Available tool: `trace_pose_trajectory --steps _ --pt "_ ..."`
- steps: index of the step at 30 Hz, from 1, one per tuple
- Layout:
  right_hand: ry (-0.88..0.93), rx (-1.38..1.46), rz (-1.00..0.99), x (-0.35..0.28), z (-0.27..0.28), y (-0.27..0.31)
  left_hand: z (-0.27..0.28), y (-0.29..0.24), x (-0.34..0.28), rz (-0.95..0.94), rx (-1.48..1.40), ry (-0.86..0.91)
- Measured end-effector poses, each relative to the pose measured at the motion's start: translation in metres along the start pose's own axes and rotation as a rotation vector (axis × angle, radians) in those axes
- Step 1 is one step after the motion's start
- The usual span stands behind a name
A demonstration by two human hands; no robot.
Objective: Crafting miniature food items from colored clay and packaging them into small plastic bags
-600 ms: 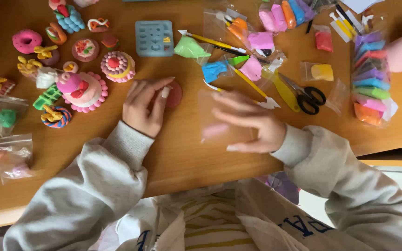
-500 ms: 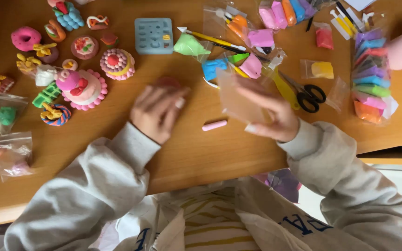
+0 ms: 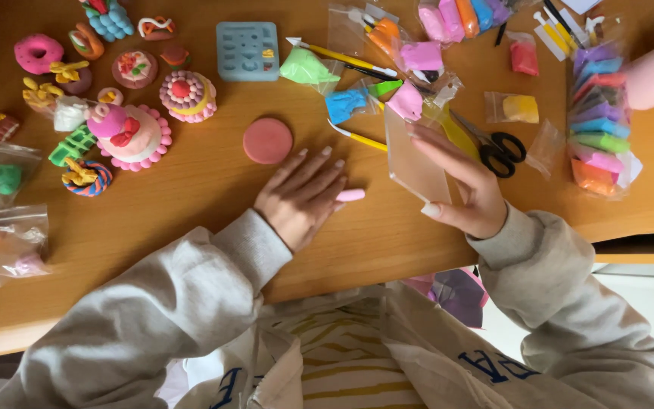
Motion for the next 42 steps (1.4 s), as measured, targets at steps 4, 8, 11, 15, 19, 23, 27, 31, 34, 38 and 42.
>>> trace_pose_trajectory --steps 4,8,11,15,19,23,27,31,34,38,42 --pt "0.005 -0.147 0.071 0.003 -0.012 0.017 0.040 0.020 0.014 0.090 -0.037 -0.066" --pt "0.078 -0.273 0.210 0.013 -0.037 0.023 0.057 0.025 0.026 0.184 -0.081 -0.187" --pt "0.132 -0.308 0.254 0.021 -0.052 0.015 0.057 0.023 0.031 0.274 -0.212 -0.242" --pt "0.162 -0.340 0.211 0.028 -0.058 0.001 0.047 0.014 0.033 0.684 -0.727 -0.378" --pt "-0.032 -0.137 0.117 0.064 -0.048 0.028 0.025 0.021 0.018 1.067 -1.266 -0.438" --pt "-0.032 0.116 0.023 0.093 -0.057 0.028 0.006 0.025 0.007 1.172 -1.458 -0.524" --pt "-0.008 0.214 0.028 0.117 -0.068 0.020 0.006 0.047 -0.015 1.181 -1.314 -0.553" --pt "0.034 0.232 0.021 0.124 -0.074 0.026 0.033 0.055 -0.005 1.132 -1.235 -0.519" --pt "0.083 0.289 -0.014 0.124 -0.080 0.032 0.035 0.055 -0.002 1.113 -1.209 -0.529" --pt "0.052 0.390 -0.116 0.121 -0.081 0.028 0.037 0.052 0.004 1.097 -1.239 -0.526" --pt "0.017 0.232 0.004 0.120 -0.076 0.025 0.042 0.046 0.017 0.955 -1.281 -0.504"
Point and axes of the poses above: each hand's wrist, its own x-axis towards the middle knuckle, its own z-axis out of the back of the hand, y = z × x, the point moved 1 cm from there along x, towards the middle knuckle, and after that the axes turned 14 degrees about -z, right-handed, at the moved point
